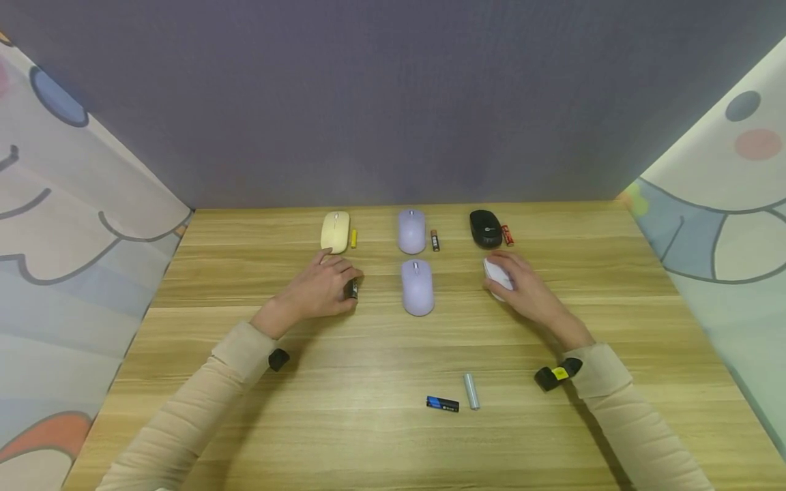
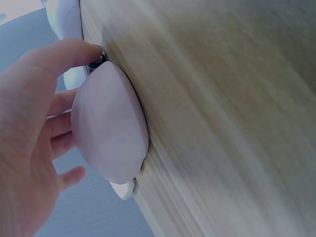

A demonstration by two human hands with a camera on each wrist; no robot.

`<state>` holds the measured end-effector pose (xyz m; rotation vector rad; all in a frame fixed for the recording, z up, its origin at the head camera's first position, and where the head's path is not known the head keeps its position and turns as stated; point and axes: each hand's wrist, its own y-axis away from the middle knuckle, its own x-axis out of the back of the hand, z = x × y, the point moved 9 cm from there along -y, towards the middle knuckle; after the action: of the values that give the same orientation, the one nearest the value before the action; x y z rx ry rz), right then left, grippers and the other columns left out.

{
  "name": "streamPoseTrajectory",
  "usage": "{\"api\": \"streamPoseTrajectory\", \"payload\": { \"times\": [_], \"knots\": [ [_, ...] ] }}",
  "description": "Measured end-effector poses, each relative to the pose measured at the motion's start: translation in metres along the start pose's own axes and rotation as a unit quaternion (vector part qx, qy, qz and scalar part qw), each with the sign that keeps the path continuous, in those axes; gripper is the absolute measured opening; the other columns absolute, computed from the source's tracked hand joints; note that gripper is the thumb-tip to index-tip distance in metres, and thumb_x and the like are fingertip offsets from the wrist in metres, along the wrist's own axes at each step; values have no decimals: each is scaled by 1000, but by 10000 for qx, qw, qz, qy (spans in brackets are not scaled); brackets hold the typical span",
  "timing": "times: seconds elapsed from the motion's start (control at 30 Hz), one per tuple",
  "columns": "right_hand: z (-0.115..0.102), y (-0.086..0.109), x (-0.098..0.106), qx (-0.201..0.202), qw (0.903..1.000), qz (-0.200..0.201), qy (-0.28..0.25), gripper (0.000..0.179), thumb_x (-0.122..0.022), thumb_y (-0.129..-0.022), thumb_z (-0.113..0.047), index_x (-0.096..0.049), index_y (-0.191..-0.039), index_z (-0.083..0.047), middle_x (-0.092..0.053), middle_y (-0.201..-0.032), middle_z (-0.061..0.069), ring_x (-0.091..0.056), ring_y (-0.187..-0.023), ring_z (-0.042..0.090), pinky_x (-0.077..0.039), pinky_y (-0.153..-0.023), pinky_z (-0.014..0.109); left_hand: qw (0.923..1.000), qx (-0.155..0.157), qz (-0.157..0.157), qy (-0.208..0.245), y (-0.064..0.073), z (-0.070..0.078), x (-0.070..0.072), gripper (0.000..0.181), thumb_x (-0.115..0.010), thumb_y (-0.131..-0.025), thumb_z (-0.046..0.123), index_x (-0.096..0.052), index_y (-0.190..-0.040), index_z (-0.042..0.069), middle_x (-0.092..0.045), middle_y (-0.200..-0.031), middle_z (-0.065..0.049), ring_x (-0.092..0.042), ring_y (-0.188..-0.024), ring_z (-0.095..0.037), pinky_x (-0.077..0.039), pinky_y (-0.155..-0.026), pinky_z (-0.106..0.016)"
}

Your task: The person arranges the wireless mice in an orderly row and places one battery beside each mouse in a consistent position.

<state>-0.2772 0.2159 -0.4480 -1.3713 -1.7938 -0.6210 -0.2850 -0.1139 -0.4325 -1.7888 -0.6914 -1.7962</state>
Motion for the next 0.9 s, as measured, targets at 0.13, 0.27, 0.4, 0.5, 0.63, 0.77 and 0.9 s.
{"api": "streamPoseTrajectory", "payload": {
  "times": [0.13,0.27,0.4,0.5,0.63,0.77,0.9],
  "knots": [
    [-2,0,0,38,10000,-7,-3,56,-67,-100,-23,-50,-147,3,-43,-154,26,-49,-128,43,-48,-91,51,10000,31,-36,35,1,0,0,58,-75,-89,43,-66,-134,7,-67,-135,-13,-58,-130,-32,-30,-121,-61],
    [-2,0,1,52,10000,-2,20,56,-67,-100,-23,-50,-147,3,-44,-154,25,-50,-127,43,-49,-90,51,10000,6,17,93,3,0,1,58,-75,-90,43,-65,-135,7,-65,-136,-13,-58,-131,-33,-32,-121,-60],
    [-3,0,2,41,10000,-45,56,57,-68,-100,-24,-50,-147,3,-43,-154,25,-51,-126,42,-49,-90,51,9997,-26,151,182,5,0,4,58,-76,-91,43,-64,-136,7,-63,-137,-14,-57,-131,-34,-34,-121,-56],
    [-4,1,4,65,9999,-59,90,57,-68,-100,-23,-50,-147,3,-43,-154,25,-50,-127,43,-49,-90,52,9993,25,215,300,8,-1,5,59,-76,-92,43,-62,-137,8,-61,-139,-14,-55,-133,-35,-34,-121,-55],
    [-7,2,6,173,9998,-24,122,56,-68,-99,-21,-50,-146,4,-42,-155,26,-50,-129,44,-49,-90,53,9986,149,187,463,13,-4,5,62,-75,-93,43,-59,-141,7,-57,-145,-16,-51,-138,-36,-32,-122,-57],
    [-11,4,8,325,9994,59,142,55,-69,-98,-19,-51,-144,5,-42,-155,27,-49,-129,46,-50,-88,53,9970,317,175,685,19,-8,4,68,-73,-94,44,-54,-146,5,-51,-152,-19,-46,-142,-38,-31,-122,-60],
    [-16,5,9,492,9986,144,146,56,-71,-97,-18,-51,-144,6,-43,-154,27,-49,-130,46,-51,-90,56,9944,459,275,916,25,-10,5,70,-74,-95,43,-52,-148,1,-47,-154,-23,-44,-142,-42,-32,-121,-61]
  ]
}}
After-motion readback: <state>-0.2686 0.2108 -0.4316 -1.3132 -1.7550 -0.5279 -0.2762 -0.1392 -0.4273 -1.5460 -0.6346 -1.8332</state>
